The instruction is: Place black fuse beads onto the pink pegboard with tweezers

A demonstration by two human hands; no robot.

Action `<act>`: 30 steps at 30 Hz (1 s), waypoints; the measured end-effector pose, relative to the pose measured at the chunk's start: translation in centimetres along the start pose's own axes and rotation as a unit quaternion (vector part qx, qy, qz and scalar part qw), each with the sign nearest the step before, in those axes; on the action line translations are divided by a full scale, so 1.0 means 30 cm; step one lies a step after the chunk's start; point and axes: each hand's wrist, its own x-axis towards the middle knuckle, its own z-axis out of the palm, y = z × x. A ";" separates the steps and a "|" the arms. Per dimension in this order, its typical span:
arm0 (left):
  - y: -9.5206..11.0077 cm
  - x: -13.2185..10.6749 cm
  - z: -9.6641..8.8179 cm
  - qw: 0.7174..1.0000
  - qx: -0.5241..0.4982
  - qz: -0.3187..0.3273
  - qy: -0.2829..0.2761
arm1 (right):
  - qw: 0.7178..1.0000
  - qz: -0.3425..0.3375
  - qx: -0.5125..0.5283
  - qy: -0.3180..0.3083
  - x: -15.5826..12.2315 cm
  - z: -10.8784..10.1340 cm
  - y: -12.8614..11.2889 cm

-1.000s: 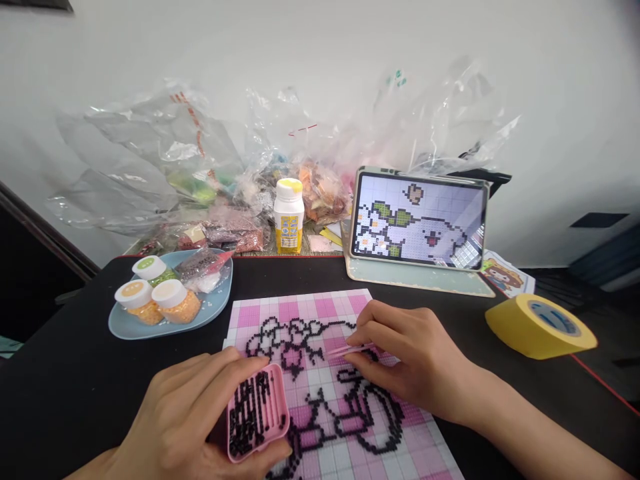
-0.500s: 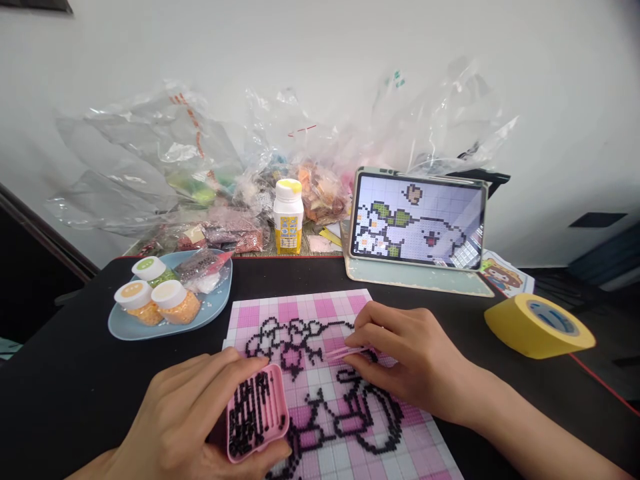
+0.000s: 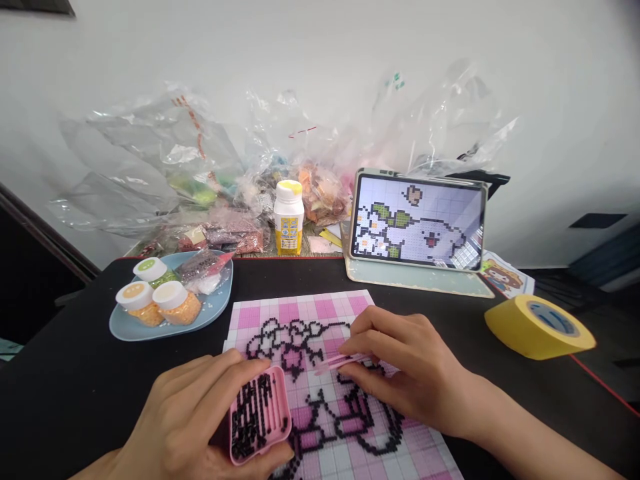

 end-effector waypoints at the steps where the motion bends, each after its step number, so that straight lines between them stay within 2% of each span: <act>1: 0.000 0.000 0.000 1.000 0.000 0.001 0.000 | 1.000 -0.004 0.002 0.003 0.002 0.001 -0.009; 10: -0.002 0.007 0.000 1.000 0.016 0.011 0.002 | 0.999 -0.019 0.025 -0.016 0.012 0.024 -0.067; 30: -0.002 0.013 -0.003 1.000 0.004 0.022 -0.004 | 0.999 -0.027 0.018 -0.023 0.011 0.053 -0.079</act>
